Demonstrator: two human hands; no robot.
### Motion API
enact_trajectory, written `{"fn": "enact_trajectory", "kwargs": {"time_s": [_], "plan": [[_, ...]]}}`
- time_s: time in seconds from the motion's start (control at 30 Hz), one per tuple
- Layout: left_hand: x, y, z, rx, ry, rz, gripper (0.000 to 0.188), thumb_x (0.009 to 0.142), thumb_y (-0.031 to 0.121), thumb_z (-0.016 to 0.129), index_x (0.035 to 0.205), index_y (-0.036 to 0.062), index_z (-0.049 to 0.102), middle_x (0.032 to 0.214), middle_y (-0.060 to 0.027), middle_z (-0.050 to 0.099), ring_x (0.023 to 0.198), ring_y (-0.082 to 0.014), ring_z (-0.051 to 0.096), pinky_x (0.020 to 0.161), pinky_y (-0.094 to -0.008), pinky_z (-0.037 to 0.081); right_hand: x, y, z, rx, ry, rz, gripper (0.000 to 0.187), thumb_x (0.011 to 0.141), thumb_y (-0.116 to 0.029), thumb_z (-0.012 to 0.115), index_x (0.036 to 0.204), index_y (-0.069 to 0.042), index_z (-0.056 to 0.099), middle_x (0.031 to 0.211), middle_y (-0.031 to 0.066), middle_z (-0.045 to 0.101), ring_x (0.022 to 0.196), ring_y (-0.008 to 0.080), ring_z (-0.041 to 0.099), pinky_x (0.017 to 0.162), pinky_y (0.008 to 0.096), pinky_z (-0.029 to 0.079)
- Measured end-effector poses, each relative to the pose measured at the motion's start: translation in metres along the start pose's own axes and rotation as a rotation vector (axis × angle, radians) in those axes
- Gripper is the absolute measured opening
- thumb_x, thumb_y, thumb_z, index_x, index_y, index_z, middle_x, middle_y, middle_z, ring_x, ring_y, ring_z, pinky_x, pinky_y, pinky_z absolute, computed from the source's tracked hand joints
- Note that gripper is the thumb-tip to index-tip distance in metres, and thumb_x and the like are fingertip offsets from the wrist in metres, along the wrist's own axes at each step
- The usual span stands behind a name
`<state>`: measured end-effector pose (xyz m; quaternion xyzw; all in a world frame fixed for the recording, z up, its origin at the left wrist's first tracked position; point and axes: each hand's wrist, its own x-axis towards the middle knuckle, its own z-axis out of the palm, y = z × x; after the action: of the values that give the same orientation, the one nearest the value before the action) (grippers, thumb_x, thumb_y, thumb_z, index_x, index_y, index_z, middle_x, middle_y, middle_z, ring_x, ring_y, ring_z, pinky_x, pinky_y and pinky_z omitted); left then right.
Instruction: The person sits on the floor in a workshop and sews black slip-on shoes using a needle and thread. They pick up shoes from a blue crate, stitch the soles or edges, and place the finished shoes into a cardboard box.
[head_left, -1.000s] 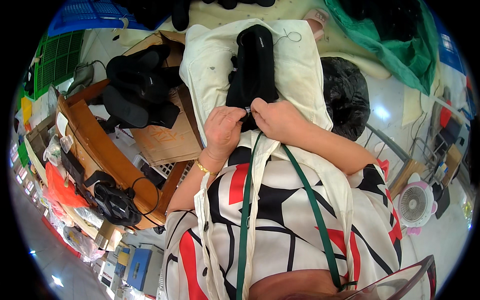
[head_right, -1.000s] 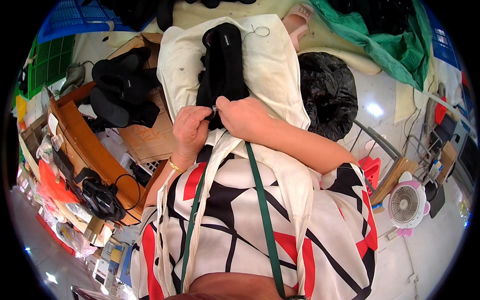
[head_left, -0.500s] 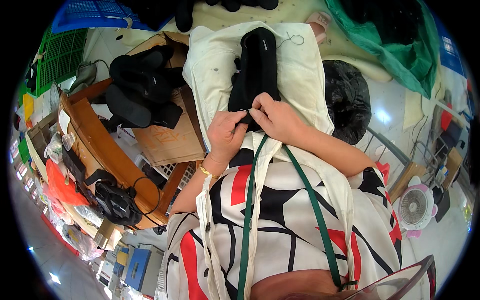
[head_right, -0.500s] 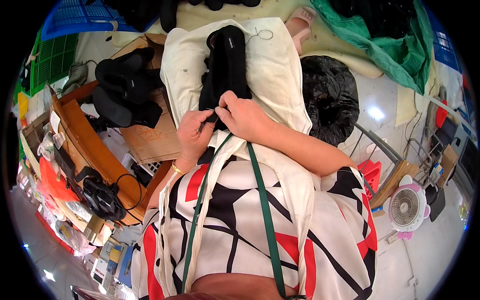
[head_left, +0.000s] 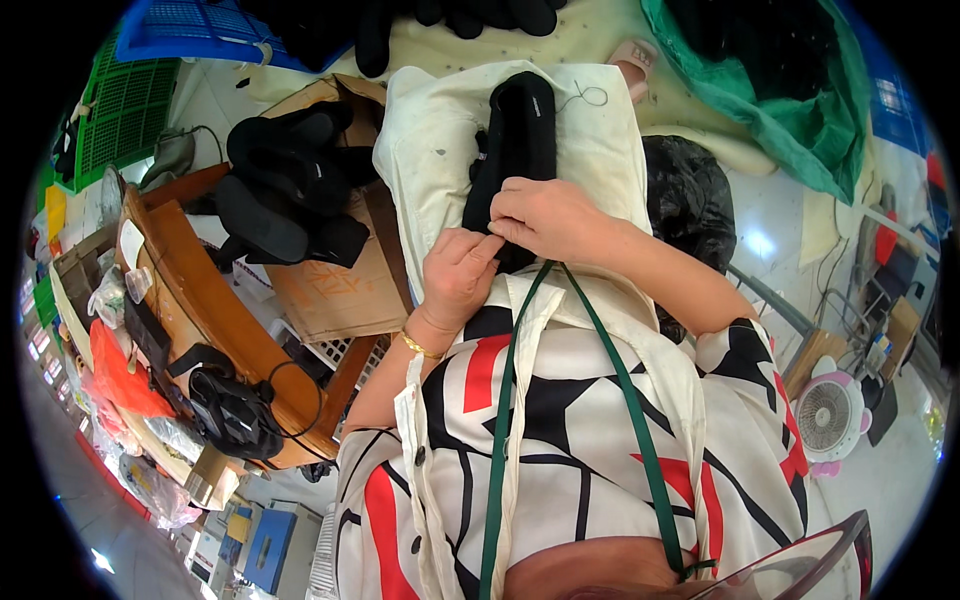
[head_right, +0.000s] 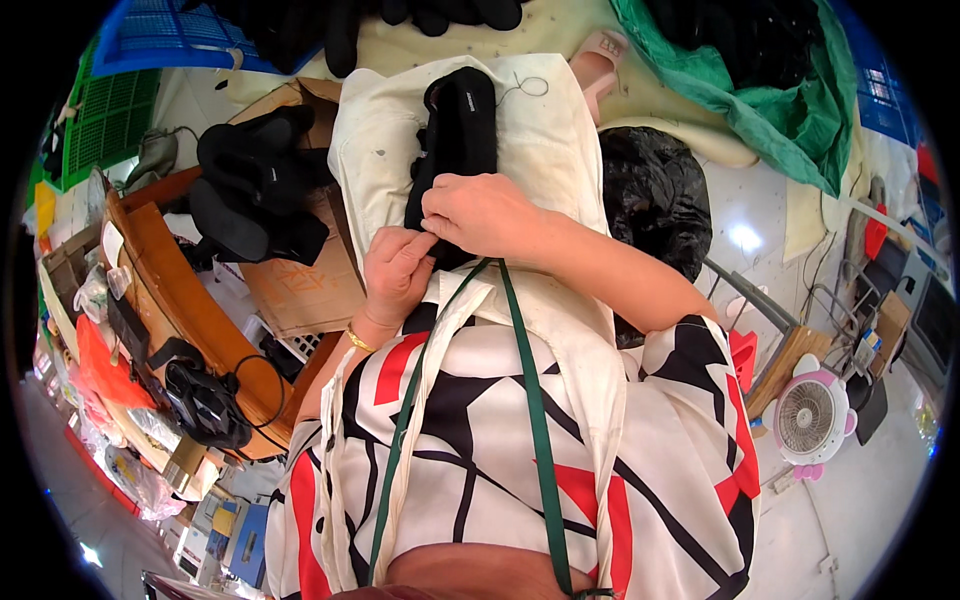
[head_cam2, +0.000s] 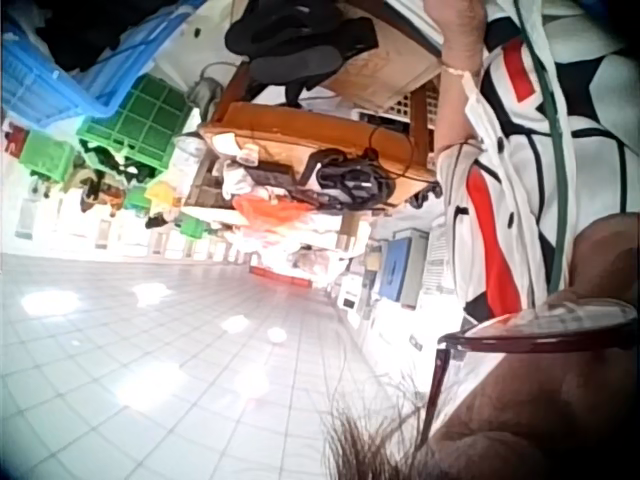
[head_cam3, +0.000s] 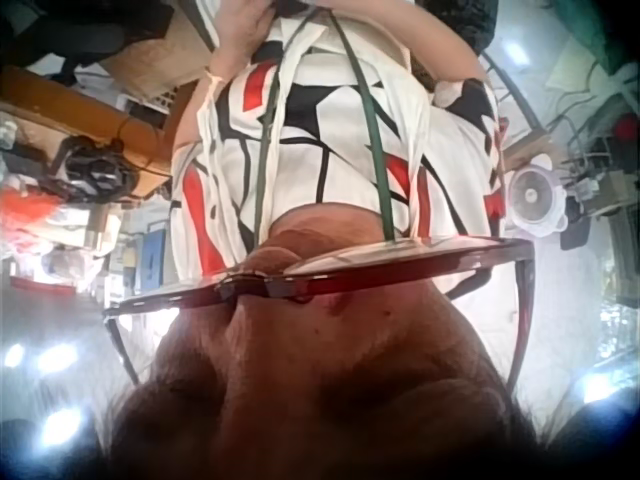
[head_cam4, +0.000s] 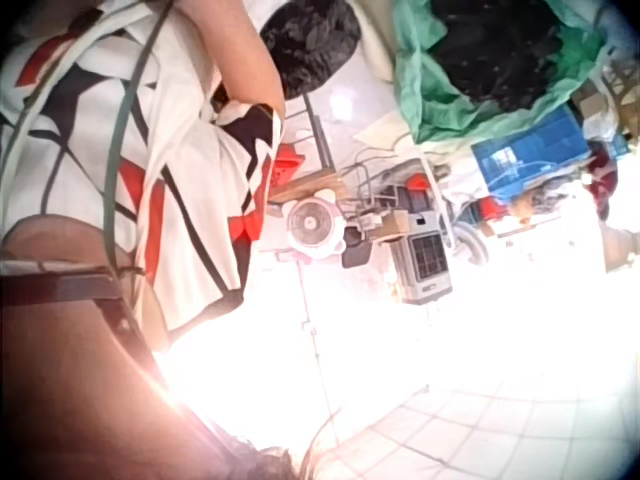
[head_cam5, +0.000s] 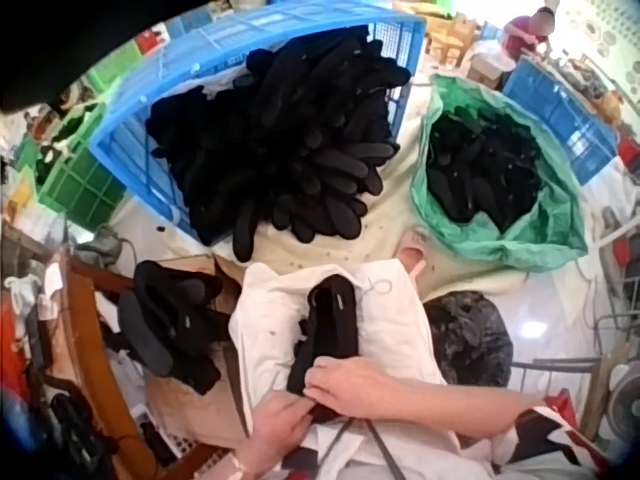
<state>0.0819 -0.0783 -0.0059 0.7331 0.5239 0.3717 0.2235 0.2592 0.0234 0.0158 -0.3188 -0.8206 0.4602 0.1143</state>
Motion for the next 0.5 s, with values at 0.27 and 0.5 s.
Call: {"fn": "enact_trajectory", "kwargs": {"time_s": [0.27,0.5], "plan": [[-0.008,-0.006,0.008,-0.021,0.013,0.027,0.034,0.060,-0.007,0.070,0.092,0.0042,0.067,0.085,-0.0075,0.062,0.077,-0.0279,0.060,0.067,-0.0365,0.051,0.011,-0.007,0.010,-0.106,0.144,-0.192,0.012,0.087,-0.017,0.060,0.081,-0.006,0.057,0.079,0.0086,0.052,0.068,0.0303,0.057,0.057,0.0404,0.047],[-0.007,-0.005,0.005,-0.115,-0.013,-0.169,0.034,0.065,-0.005,0.072,0.098,0.0042,0.068,0.082,-0.0108,0.062,0.075,-0.0299,0.059,0.066,-0.0381,0.048,0.030,-0.008,-0.003,0.881,0.014,0.528,0.025,0.100,-0.030,0.054,0.091,-0.007,0.052,0.077,0.0035,0.063,0.051,0.0138,0.058,0.046,0.0254,0.046]]}}
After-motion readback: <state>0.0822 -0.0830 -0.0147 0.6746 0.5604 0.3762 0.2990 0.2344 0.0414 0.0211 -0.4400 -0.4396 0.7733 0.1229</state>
